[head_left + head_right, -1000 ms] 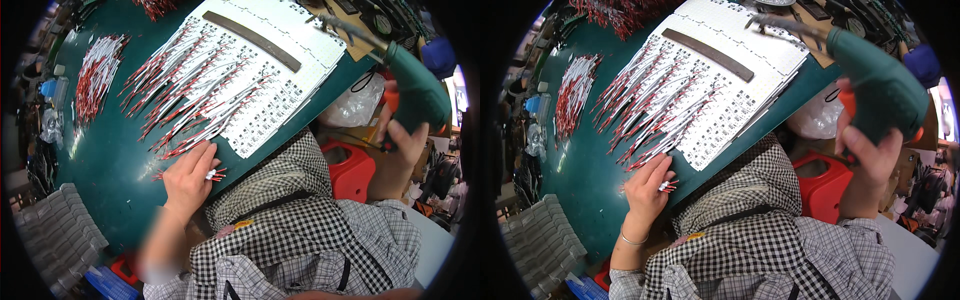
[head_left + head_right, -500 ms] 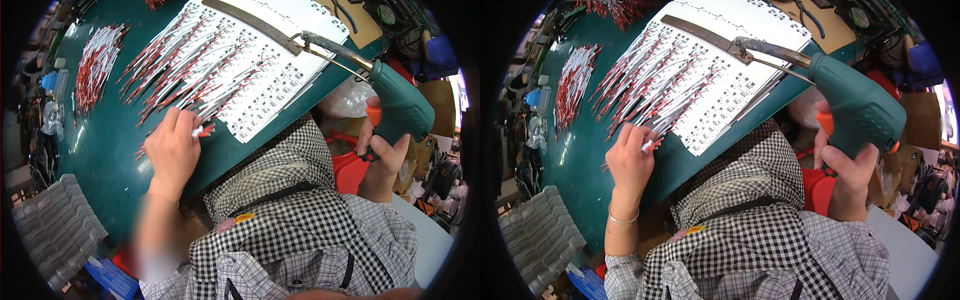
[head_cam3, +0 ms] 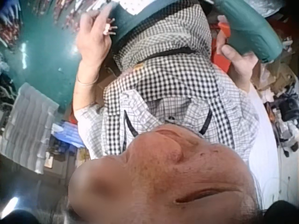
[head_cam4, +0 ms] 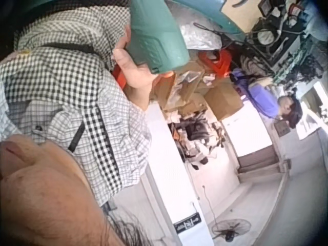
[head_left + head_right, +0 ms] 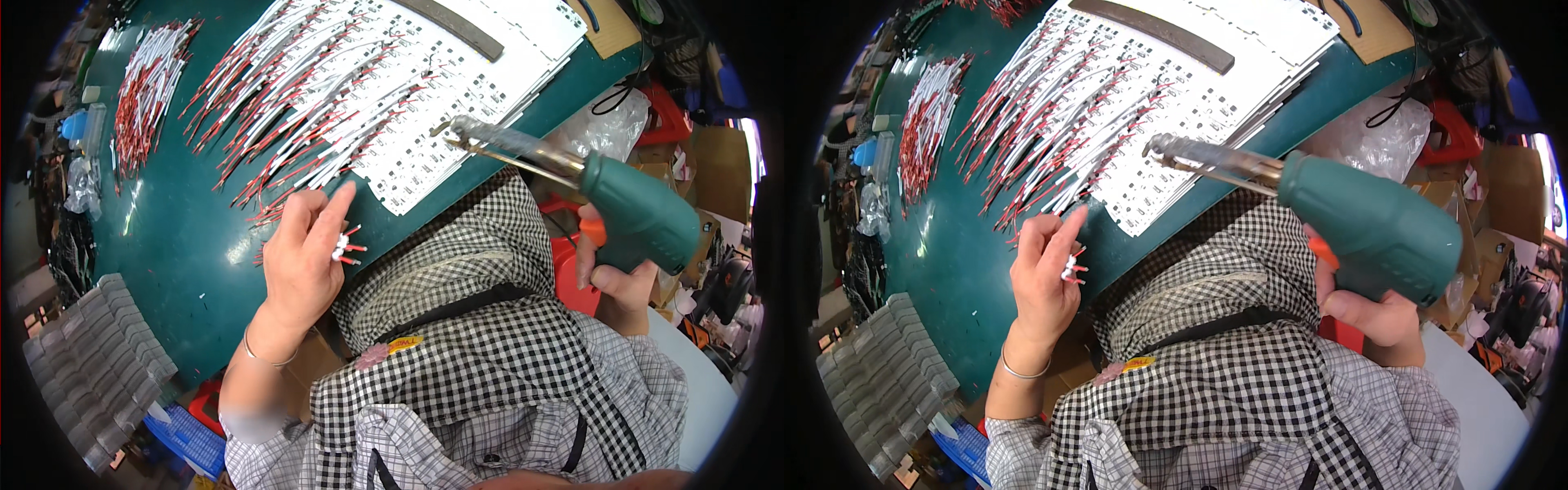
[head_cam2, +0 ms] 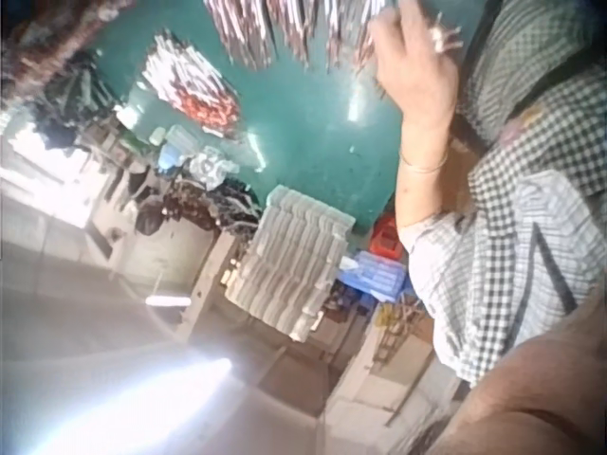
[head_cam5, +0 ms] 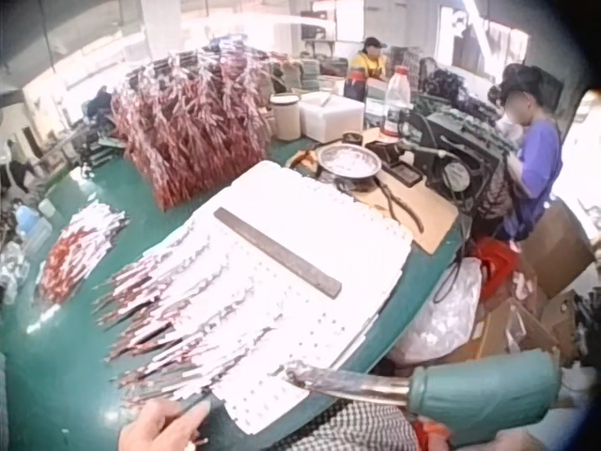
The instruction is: The person applies a soldering gun to wires to secure them to LED strip panels.
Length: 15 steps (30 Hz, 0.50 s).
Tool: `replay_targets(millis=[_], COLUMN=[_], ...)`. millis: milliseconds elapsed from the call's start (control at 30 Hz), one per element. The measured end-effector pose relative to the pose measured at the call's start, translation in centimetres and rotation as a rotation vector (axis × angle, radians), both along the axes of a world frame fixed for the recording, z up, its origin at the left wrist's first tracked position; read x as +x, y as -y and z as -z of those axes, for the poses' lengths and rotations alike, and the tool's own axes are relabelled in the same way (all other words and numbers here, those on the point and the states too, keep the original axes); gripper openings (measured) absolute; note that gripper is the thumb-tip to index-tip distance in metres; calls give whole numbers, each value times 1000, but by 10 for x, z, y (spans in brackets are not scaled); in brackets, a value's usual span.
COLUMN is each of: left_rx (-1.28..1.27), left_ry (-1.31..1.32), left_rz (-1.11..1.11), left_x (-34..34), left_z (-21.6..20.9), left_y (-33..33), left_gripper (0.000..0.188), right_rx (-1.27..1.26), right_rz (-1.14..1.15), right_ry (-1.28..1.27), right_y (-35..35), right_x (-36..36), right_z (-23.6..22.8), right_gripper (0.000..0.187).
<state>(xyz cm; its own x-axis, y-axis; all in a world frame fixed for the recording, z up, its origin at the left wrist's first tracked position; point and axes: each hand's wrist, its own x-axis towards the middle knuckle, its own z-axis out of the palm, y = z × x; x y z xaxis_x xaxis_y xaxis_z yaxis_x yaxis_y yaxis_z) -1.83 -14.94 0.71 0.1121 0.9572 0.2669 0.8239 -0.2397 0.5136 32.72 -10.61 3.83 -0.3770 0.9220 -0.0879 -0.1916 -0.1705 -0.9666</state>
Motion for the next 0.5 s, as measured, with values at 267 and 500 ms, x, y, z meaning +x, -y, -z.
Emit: replay_targets(millis=[267, 500], left_rx=[153, 233], left_ry=[106, 42], left_rz=[59, 172], left_x=[6, 3], left_z=[14, 4], left_y=[-6, -15], left_gripper=[46, 30], right_rx=[-141, -50], right_rz=[-51, -103], right_ry=[107, 151], right_y=[17, 13], right_x=[-1, -2], right_z=[16, 13], right_gripper=[67, 63])
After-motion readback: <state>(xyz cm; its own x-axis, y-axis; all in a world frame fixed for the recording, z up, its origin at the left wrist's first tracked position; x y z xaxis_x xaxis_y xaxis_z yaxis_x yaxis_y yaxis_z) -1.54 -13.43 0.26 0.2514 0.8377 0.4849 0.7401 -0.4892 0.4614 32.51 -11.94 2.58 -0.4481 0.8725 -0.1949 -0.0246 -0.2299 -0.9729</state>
